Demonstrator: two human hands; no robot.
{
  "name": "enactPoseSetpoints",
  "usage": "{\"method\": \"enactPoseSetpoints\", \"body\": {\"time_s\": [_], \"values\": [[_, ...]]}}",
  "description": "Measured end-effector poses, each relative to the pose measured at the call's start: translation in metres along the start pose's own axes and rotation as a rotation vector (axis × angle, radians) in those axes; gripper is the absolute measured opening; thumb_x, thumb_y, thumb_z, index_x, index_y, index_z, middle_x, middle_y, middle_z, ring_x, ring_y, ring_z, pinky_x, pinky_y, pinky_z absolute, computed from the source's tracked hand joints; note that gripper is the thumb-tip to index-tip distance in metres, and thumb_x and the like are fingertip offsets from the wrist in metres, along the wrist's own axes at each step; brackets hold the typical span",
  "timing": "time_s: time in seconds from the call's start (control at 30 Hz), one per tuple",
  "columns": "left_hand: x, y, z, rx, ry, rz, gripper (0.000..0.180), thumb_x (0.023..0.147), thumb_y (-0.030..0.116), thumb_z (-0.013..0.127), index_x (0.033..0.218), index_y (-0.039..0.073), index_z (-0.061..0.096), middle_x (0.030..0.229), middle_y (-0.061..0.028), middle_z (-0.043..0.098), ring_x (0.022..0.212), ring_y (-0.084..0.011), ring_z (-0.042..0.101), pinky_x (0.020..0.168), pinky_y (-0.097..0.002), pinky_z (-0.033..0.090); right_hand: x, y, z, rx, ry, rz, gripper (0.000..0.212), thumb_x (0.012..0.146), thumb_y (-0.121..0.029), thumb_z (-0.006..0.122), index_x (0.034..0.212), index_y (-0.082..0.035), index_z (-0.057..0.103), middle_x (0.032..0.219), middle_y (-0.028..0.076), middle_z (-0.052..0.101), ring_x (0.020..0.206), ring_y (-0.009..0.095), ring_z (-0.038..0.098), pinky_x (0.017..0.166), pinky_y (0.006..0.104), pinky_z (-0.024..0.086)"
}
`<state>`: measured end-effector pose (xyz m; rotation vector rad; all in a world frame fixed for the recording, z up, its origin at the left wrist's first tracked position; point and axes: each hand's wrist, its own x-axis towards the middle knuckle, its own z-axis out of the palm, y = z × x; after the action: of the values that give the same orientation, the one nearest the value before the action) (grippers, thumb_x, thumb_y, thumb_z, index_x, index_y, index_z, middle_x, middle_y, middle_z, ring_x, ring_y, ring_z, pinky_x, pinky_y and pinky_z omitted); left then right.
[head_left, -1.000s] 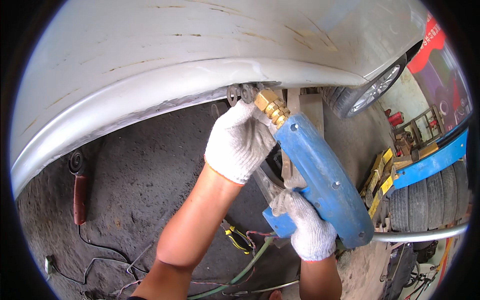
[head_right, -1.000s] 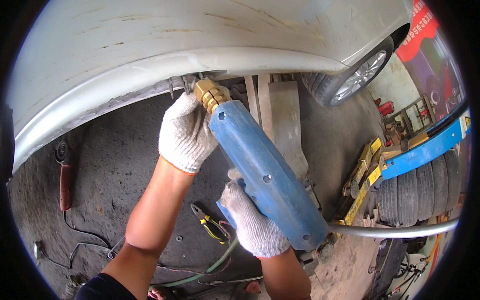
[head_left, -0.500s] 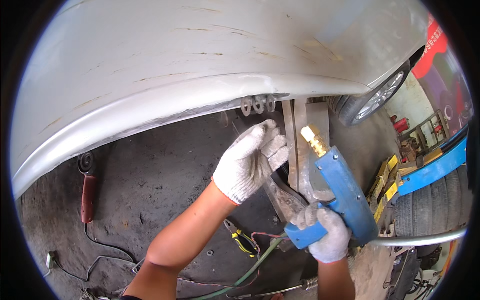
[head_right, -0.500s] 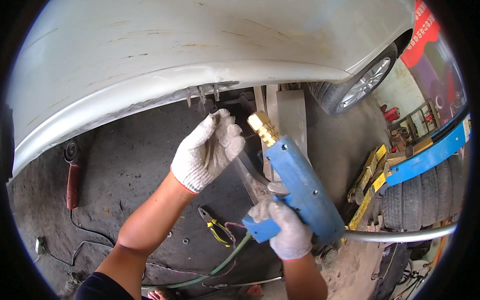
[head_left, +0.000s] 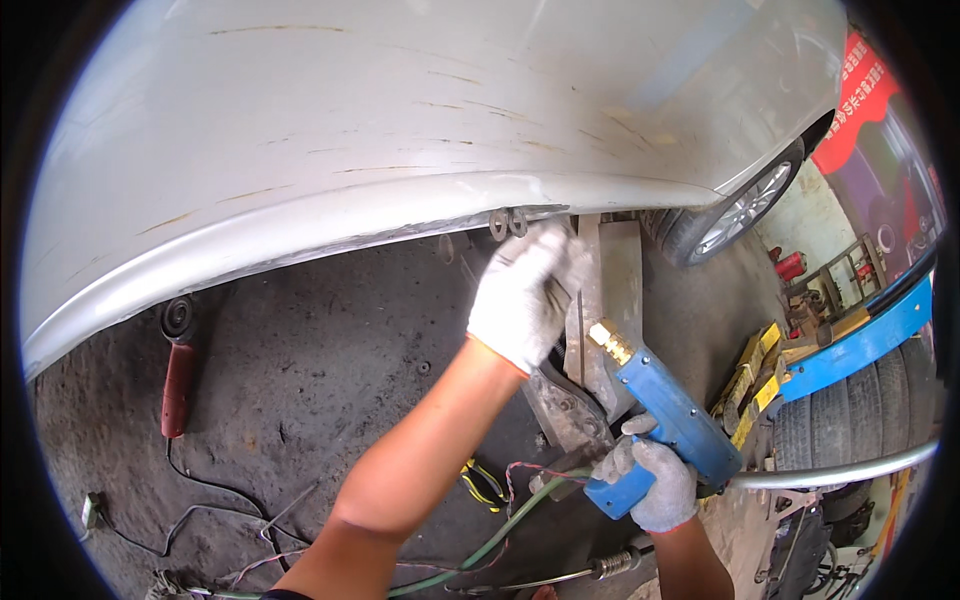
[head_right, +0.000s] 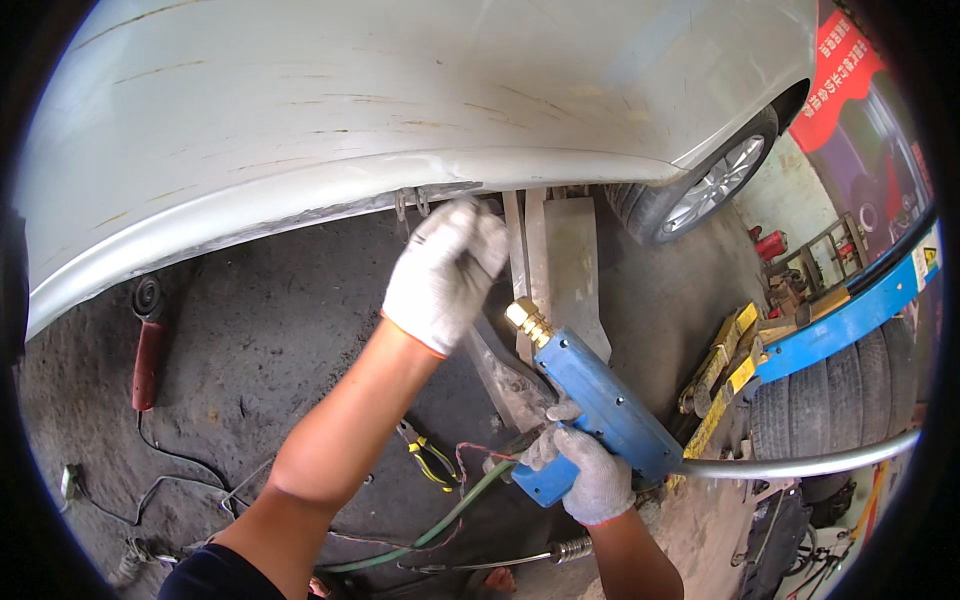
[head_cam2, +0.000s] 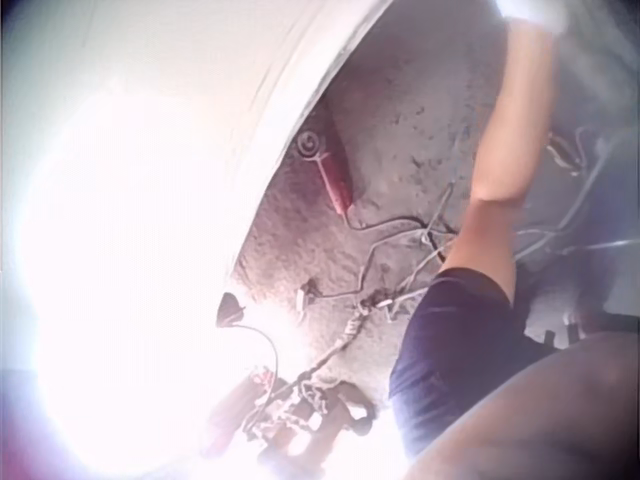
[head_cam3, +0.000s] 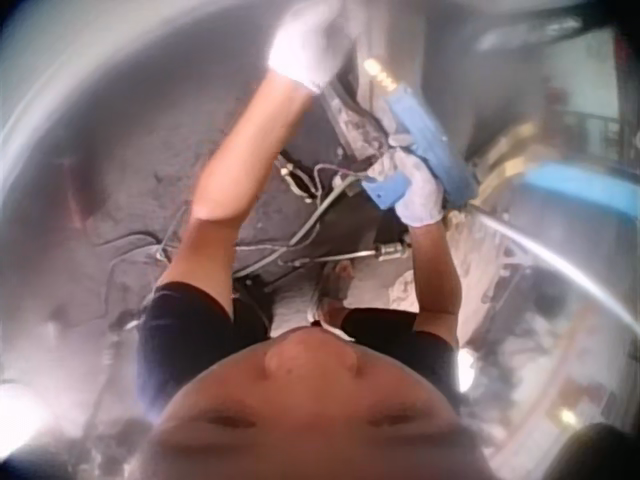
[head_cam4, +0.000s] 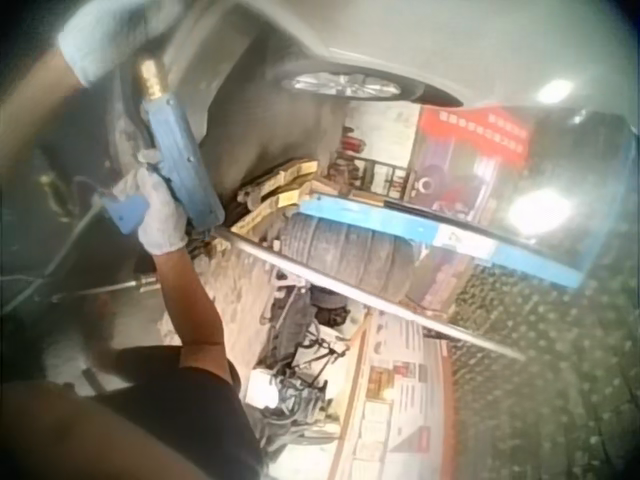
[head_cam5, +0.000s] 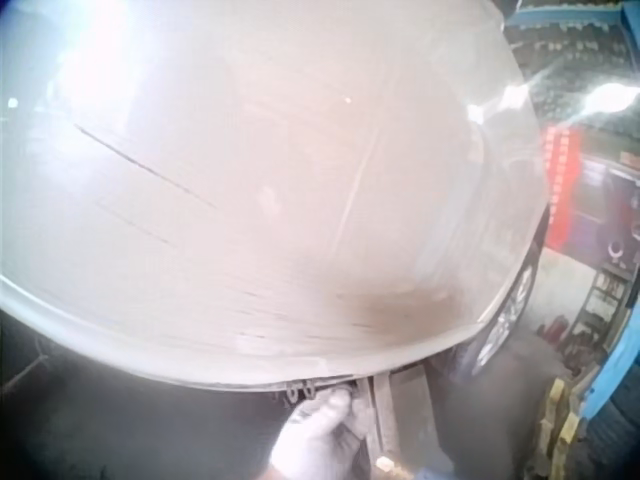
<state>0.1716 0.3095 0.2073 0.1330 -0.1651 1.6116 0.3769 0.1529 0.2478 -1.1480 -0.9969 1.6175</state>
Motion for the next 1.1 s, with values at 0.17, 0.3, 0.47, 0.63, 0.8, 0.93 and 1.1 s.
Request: {"method": "enactPoseSetpoints", "body": {"time_s": [0.17,0.3,0.47,0.63,0.8,0.93,1.1], "values": [[-0.029,-0.037,-0.027,-0.002,0.038,-0.17,0.015,0.094,0.014,0.068,0.106,0.005,0.064,0.095,-0.0043,0.064,0.086,-0.018,0.065,0.084,-0.0322,0.055,-0.004,0.0,-0.002,0.017,0.004,-0.007,0.024,0.091,-0.014,0.055,0.114,-0.009,0.058,0.073,0.008,0.055,0.07,0.024,0.056,0.074,0.045,0.047],[-0.025,-0.019,-0.011,-0.118,-0.08,-0.153,0.015,0.096,0.014,0.065,0.106,0.004,0.062,0.093,-0.0041,0.06,0.084,-0.0159,0.058,0.084,-0.0319,0.053,-0.003,0.001,-0.002,0.014,-0.055,-0.026,0.023,0.092,-0.015,0.055,0.114,-0.01,0.057,0.073,0.008,0.054,0.071,0.023,0.055,0.074,0.0443,0.046],[-0.013,0.002,-0.004,-0.162,-0.079,-0.137,0.012,0.098,0.016,0.064,0.105,0.007,0.063,0.088,-0.0028,0.06,0.077,-0.0139,0.059,0.079,-0.0304,0.056,0.013,0.002,0.02,0.191,-0.131,-0.131,0.024,0.096,-0.01,0.055,0.119,-0.004,0.055,0.074,0.01,0.056,0.073,0.024,0.058,0.074,0.0436,0.051],[-0.005,0.007,0.001,-0.162,-0.066,-0.066,0.017,0.098,0.018,0.063,0.108,0.005,0.059,0.097,-0.0085,0.064,0.086,-0.0207,0.065,0.087,-0.0386,0.056,0.035,-0.001,0.042,-0.214,-0.07,-0.293,0.019,0.099,-0.015,0.057,0.114,-0.003,0.059,0.087,0.011,0.066,0.082,0.022,0.067,0.067,0.0339,0.055],[-0.007,0.012,0.008,-0.232,-0.133,-0.121,0.024,0.099,0.018,0.06,0.115,0.001,0.056,0.106,-0.018,0.066,0.097,-0.0297,0.067,0.095,-0.0458,0.056,0.045,-0.006,0.063,-0.611,0.061,-0.481,0.016,0.091,-0.01,0.066,0.106,-0.008,0.071,0.101,0.01,0.071,0.093,0.023,0.069,0.086,0.0386,0.053],[-0.007,0.011,0.004,-0.272,-0.168,-0.147,0.024,0.097,0.014,0.06,0.115,-0.001,0.056,0.106,-0.0193,0.065,0.1,-0.032,0.067,0.095,-0.0483,0.057,0.048,-0.008,0.067,-0.548,0.061,-0.414,0.015,0.091,-0.01,0.067,0.105,-0.007,0.072,0.102,0.01,0.071,0.094,0.023,0.07,0.086,0.0385,0.054],[-0.004,0.016,0.0,-0.23,-0.165,-0.127,0.027,0.094,0.012,0.064,0.114,-0.003,0.056,0.107,-0.0208,0.066,0.101,-0.0333,0.067,0.095,-0.0493,0.057,0.052,-0.008,0.064,-0.533,0.041,-0.375,0.016,0.09,-0.011,0.068,0.104,-0.004,0.071,0.103,0.01,0.071,0.092,0.021,0.07,0.084,0.0367,0.054]]}}
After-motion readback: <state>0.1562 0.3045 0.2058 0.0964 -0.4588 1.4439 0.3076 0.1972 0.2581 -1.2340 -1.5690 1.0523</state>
